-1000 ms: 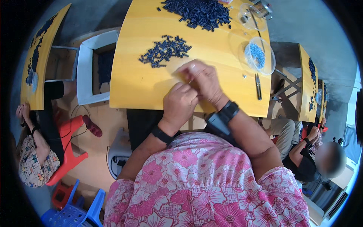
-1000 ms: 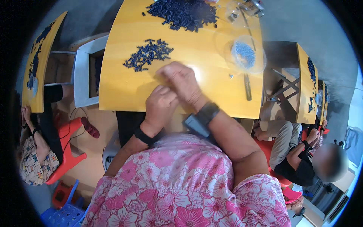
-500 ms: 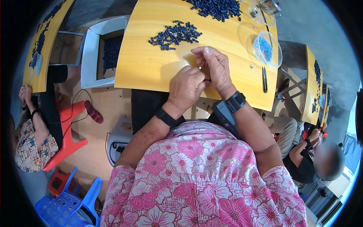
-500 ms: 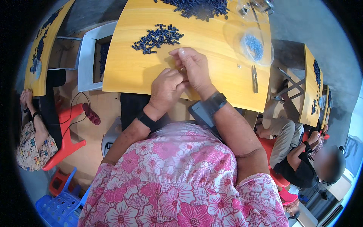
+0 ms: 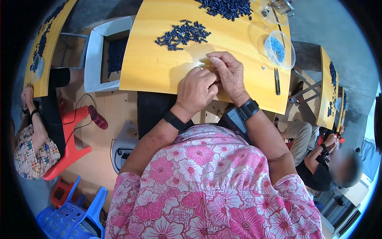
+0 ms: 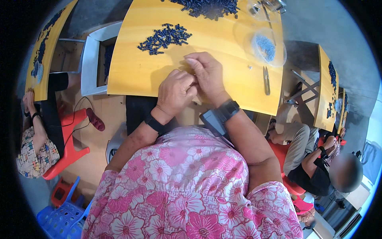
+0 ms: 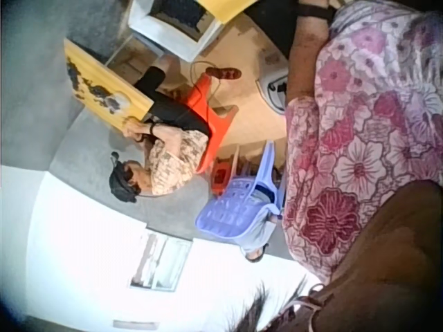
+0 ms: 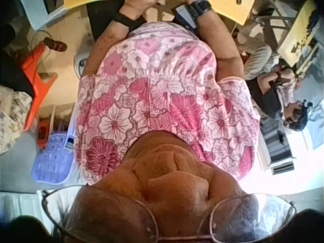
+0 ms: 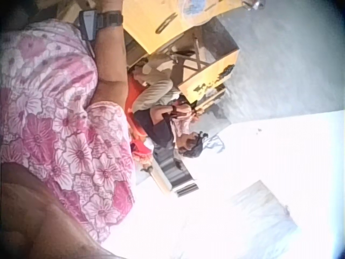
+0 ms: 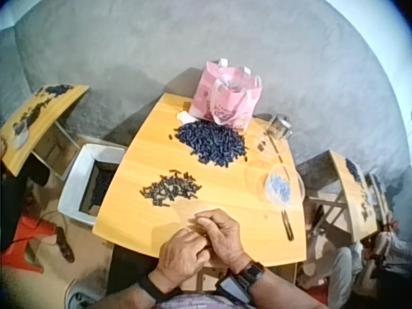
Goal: Assembling small black plastic or rubber components manually at a workstation.
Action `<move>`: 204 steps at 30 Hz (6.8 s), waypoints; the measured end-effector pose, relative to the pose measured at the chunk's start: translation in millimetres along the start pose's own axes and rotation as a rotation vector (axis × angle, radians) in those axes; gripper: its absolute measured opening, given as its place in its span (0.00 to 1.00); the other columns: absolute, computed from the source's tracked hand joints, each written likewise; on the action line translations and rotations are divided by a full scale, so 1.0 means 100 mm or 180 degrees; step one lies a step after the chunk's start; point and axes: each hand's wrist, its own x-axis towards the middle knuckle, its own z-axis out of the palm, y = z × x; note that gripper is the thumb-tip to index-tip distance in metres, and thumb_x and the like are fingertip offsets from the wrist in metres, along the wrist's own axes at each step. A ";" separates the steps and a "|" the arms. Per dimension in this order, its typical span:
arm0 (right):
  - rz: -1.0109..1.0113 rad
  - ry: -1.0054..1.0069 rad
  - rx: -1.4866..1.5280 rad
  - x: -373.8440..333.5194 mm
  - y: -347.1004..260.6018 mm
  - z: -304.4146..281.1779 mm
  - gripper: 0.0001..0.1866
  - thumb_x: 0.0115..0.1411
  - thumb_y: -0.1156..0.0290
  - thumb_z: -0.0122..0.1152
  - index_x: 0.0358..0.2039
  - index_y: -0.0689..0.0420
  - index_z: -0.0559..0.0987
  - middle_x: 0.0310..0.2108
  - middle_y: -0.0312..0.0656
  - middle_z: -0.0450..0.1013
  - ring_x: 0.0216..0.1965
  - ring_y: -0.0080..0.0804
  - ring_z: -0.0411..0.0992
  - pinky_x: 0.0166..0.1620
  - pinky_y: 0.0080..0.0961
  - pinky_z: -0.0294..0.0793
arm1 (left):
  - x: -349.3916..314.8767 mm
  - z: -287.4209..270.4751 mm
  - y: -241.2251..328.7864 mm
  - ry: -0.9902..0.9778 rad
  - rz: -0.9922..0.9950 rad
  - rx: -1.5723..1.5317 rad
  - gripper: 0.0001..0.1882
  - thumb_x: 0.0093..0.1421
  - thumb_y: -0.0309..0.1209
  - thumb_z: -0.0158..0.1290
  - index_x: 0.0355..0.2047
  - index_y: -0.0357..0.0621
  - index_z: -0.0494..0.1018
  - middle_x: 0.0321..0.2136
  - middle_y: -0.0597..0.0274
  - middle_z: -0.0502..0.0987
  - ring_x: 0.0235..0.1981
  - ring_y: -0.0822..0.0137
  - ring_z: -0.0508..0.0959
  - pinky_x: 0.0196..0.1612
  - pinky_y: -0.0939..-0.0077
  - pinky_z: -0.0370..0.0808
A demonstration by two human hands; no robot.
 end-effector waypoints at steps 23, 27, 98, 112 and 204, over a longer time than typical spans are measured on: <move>0.0744 0.0095 0.0051 -0.38 -0.03 -0.29 0.08 0.58 0.83 0.57 0.38 0.64 0.79 0.32 0.38 0.78 0.31 0.20 0.75 0.36 0.17 0.75 | -0.03 0.06 0.03 0.0250 -0.0164 -0.0184 0.04 0.49 0.28 0.60 0.27 0.47 0.77 0.25 0.62 0.78 0.30 0.57 0.75 0.34 0.65 0.73; 0.0531 0.0150 -0.0180 -0.38 0.01 -0.31 0.07 0.57 0.83 0.60 0.37 0.63 0.80 0.33 0.38 0.79 0.35 0.21 0.76 0.42 0.18 0.75 | -0.03 0.06 0.04 0.0236 -0.0181 -0.0164 0.05 0.48 0.29 0.61 0.27 0.48 0.77 0.25 0.63 0.78 0.30 0.58 0.75 0.34 0.66 0.73; 0.0261 -0.0401 0.0701 0.25 -0.08 -0.05 0.32 0.71 0.48 0.36 0.45 0.66 0.78 0.35 0.35 0.72 0.35 0.21 0.65 0.45 0.19 0.68 | 0.01 0.02 0.05 0.0115 -0.0158 -0.0210 0.06 0.51 0.32 0.61 0.28 0.47 0.77 0.26 0.62 0.77 0.32 0.57 0.75 0.33 0.65 0.73; -0.0095 0.0055 0.0377 0.17 -0.25 -0.03 0.20 0.68 0.58 0.50 0.38 0.63 0.82 0.28 0.34 0.74 0.31 0.20 0.67 0.38 0.18 0.68 | -0.04 0.02 0.02 0.0185 -0.0067 -0.0266 0.04 0.52 0.31 0.59 0.28 0.48 0.77 0.26 0.62 0.75 0.32 0.57 0.75 0.33 0.64 0.73; -0.0633 0.0053 -0.0781 -0.22 0.13 -0.41 0.06 0.55 0.77 0.61 0.34 0.60 0.82 0.32 0.39 0.76 0.35 0.26 0.75 0.41 0.21 0.74 | 0.05 -0.01 -0.02 -0.0130 -0.0484 -0.0616 0.04 0.56 0.26 0.57 0.31 0.39 0.76 0.26 0.55 0.76 0.27 0.60 0.77 0.33 0.70 0.74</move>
